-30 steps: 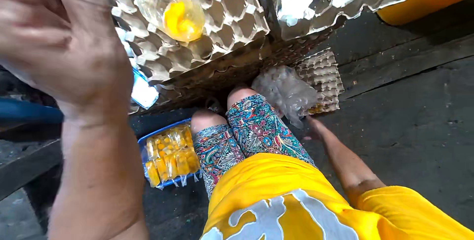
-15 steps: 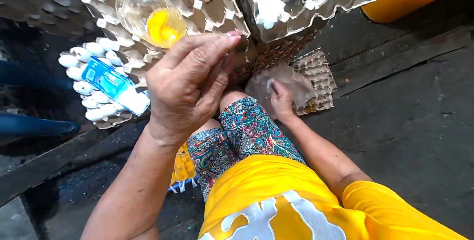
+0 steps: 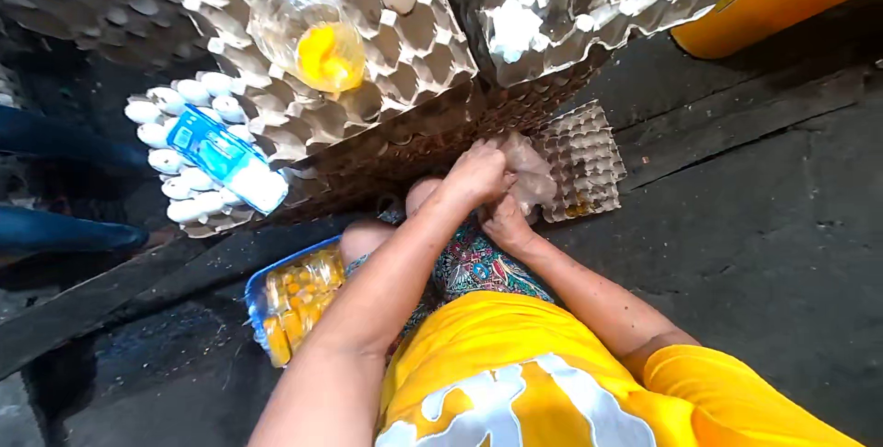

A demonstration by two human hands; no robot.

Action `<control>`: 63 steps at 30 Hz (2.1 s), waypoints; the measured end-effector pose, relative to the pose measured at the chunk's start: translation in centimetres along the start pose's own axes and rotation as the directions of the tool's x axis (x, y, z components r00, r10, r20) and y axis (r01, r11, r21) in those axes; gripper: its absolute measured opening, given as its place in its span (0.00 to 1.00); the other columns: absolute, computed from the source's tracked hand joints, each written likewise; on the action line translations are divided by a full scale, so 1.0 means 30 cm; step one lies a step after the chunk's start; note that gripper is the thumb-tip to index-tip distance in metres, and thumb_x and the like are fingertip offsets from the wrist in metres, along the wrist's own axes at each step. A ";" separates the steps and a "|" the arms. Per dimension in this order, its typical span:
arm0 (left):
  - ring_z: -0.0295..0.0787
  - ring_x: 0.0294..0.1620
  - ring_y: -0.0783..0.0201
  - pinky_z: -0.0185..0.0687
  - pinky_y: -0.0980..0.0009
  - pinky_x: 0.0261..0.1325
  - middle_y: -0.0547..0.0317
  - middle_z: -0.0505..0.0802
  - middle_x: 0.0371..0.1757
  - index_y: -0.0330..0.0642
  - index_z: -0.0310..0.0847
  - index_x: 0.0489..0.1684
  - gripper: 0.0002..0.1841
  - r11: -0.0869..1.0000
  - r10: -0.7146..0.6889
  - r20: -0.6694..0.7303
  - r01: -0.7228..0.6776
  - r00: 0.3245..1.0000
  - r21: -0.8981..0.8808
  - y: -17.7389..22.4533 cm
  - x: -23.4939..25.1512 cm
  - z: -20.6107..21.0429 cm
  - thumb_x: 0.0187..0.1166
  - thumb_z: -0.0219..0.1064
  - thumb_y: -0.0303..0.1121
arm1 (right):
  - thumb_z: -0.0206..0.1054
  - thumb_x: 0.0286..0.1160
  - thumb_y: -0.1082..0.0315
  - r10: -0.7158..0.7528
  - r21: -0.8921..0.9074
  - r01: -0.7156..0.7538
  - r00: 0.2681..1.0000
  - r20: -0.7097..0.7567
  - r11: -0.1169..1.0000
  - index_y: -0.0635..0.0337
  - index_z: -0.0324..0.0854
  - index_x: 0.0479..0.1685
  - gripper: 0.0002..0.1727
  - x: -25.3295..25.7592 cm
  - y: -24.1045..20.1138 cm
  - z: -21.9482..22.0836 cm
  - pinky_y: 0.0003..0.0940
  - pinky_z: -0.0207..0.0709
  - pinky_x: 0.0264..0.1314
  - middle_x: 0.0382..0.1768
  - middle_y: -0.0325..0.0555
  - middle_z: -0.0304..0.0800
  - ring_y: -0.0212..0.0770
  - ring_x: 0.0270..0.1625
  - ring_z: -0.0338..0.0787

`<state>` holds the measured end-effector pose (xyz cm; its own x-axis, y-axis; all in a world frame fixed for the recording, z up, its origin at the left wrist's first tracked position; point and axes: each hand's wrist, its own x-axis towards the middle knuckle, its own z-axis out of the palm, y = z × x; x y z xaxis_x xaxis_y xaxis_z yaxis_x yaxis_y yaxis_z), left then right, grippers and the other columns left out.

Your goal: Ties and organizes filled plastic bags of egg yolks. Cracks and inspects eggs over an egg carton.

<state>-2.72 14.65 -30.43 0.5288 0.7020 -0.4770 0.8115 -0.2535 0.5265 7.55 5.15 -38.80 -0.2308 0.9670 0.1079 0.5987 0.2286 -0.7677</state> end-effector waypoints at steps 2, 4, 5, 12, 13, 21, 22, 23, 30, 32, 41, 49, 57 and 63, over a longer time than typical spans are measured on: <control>0.81 0.74 0.40 0.72 0.37 0.76 0.39 0.89 0.66 0.43 0.90 0.63 0.22 0.986 -0.163 0.203 0.167 0.965 -0.003 -0.016 0.082 0.045 0.86 0.62 0.50 | 0.67 0.69 0.78 -0.037 0.056 0.036 0.999 0.023 0.998 0.71 0.90 0.40 0.08 -0.024 0.024 -0.009 0.55 0.84 0.60 0.43 0.63 0.94 0.60 0.51 0.94; 0.84 0.71 0.40 0.73 0.35 0.74 0.38 0.91 0.63 0.43 0.89 0.64 0.25 0.974 -0.214 0.287 0.228 0.934 -0.013 -0.014 0.112 0.064 0.85 0.63 0.53 | 0.63 0.71 0.77 -0.062 0.108 0.057 0.997 0.047 0.993 0.70 0.91 0.42 0.10 -0.048 0.059 -0.016 0.52 0.83 0.63 0.45 0.60 0.94 0.57 0.54 0.93; 0.84 0.71 0.40 0.74 0.35 0.73 0.39 0.91 0.63 0.44 0.89 0.65 0.25 0.975 -0.208 0.277 0.220 0.938 -0.014 -0.010 0.113 0.072 0.84 0.63 0.53 | 0.63 0.72 0.76 -0.088 0.130 0.083 0.995 0.036 0.988 0.69 0.91 0.42 0.11 -0.056 0.071 -0.019 0.51 0.82 0.63 0.45 0.59 0.94 0.56 0.54 0.93; 0.86 0.66 0.36 0.77 0.36 0.69 0.35 0.90 0.59 0.36 0.87 0.61 0.15 0.979 -0.205 0.177 0.200 0.963 0.043 -0.065 0.082 0.103 0.83 0.66 0.34 | 0.60 0.81 0.72 -0.144 0.379 0.157 0.988 -0.064 0.912 0.68 0.90 0.55 0.15 -0.131 0.140 -0.090 0.39 0.84 0.70 0.56 0.53 0.94 0.41 0.61 0.92; 0.87 0.65 0.37 0.77 0.36 0.69 0.35 0.91 0.58 0.36 0.89 0.56 0.14 0.979 -0.203 0.168 0.198 0.965 0.046 -0.072 0.072 0.094 0.86 0.63 0.36 | 0.61 0.81 0.73 0.002 0.374 0.025 0.997 -0.074 0.927 0.68 0.89 0.56 0.14 -0.163 0.169 -0.093 0.38 0.86 0.66 0.54 0.52 0.94 0.39 0.58 0.93; 0.91 0.53 0.44 0.81 0.40 0.62 0.41 0.93 0.45 0.35 0.87 0.51 0.22 0.965 -0.159 -0.170 0.118 0.972 -0.233 -0.076 0.000 0.065 0.93 0.53 0.45 | 0.77 0.73 0.49 0.888 0.108 -0.922 0.387 0.250 0.371 0.64 0.51 0.91 0.52 -0.185 0.646 0.016 0.67 0.69 0.78 0.81 0.73 0.68 0.70 0.80 0.74; 0.91 0.50 0.45 0.82 0.41 0.59 0.42 0.92 0.42 0.35 0.87 0.49 0.22 0.959 -0.159 -0.196 0.105 0.968 -0.262 -0.078 -0.008 0.061 0.93 0.53 0.45 | 0.77 0.71 0.45 0.905 0.118 -0.937 0.349 0.242 0.330 0.62 0.51 0.91 0.54 -0.160 0.670 0.033 0.68 0.71 0.76 0.81 0.73 0.68 0.70 0.79 0.74; 0.90 0.46 0.47 0.82 0.43 0.56 0.44 0.91 0.39 0.36 0.86 0.48 0.21 0.953 -0.162 -0.217 0.096 0.963 -0.287 -0.079 -0.015 0.054 0.93 0.53 0.45 | 0.76 0.70 0.42 0.916 0.136 -0.948 0.315 0.247 0.289 0.59 0.51 0.92 0.55 -0.128 0.684 0.046 0.71 0.76 0.70 0.80 0.72 0.69 0.70 0.77 0.77; 0.92 0.48 0.50 0.82 0.45 0.57 0.46 0.93 0.42 0.40 0.88 0.52 0.19 0.946 -0.193 -0.274 0.105 0.942 -0.306 -0.107 -0.057 0.029 0.93 0.53 0.44 | 0.66 0.84 0.61 0.916 0.024 -0.923 0.383 0.114 0.383 0.73 0.79 0.69 0.24 0.065 0.691 -0.048 0.68 0.71 0.74 0.68 0.74 0.82 0.70 0.72 0.81; 0.92 0.50 0.48 0.83 0.44 0.59 0.45 0.94 0.44 0.40 0.87 0.54 0.20 0.949 -0.205 -0.289 0.118 0.935 -0.291 -0.121 -0.060 0.031 0.94 0.53 0.45 | 0.64 0.85 0.61 0.915 0.125 -0.915 0.395 0.086 0.383 0.71 0.74 0.73 0.26 0.117 0.672 -0.152 0.64 0.77 0.68 0.66 0.71 0.83 0.65 0.66 0.85; 0.93 0.52 0.41 0.83 0.39 0.57 0.42 0.94 0.47 0.41 0.86 0.60 0.20 0.966 -0.217 -0.360 0.145 0.907 -0.216 -0.131 -0.072 0.047 0.95 0.50 0.44 | 0.72 0.75 0.66 0.730 -0.056 -0.736 0.677 -0.092 0.675 0.65 0.79 0.67 0.23 0.375 0.538 -0.594 0.66 0.77 0.63 0.60 0.65 0.86 0.61 0.60 0.87; 0.92 0.55 0.38 0.83 0.39 0.59 0.37 0.93 0.49 0.37 0.83 0.62 0.22 0.885 -0.451 -0.382 0.346 0.807 -0.312 -0.124 -0.071 0.043 0.95 0.47 0.44 | 0.65 0.83 0.62 0.534 -0.425 -0.509 0.842 -0.069 0.748 0.66 0.84 0.60 0.17 0.453 0.498 -0.580 0.81 0.70 0.64 0.58 0.76 0.87 0.79 0.64 0.84; 0.80 0.75 0.37 0.70 0.36 0.76 0.31 0.85 0.70 0.29 0.82 0.66 0.27 0.622 -0.606 0.134 0.571 0.784 -0.536 -0.171 -0.039 -0.038 0.95 0.47 0.44 | 0.69 0.81 0.61 0.445 -0.336 -0.440 0.893 -0.068 0.832 0.64 0.75 0.79 0.29 0.401 0.447 -0.492 0.68 0.63 0.82 0.80 0.71 0.72 0.70 0.82 0.72; 0.80 0.74 0.43 0.71 0.45 0.77 0.33 0.85 0.70 0.29 0.79 0.70 0.23 0.482 -0.571 0.097 0.428 0.815 -0.764 -0.241 -0.010 -0.006 0.92 0.56 0.41 | 0.55 0.89 0.61 0.029 -0.364 0.114 0.930 0.365 0.925 0.68 0.86 0.64 0.22 0.166 0.209 -0.266 0.74 0.64 0.78 0.62 0.69 0.88 0.72 0.70 0.84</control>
<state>-8.81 16.40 -33.95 -0.0080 0.6527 -0.7576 0.4275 0.6872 0.5875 16.29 12.29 -38.03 -0.4774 0.8653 -0.1526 0.8061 0.3622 -0.4679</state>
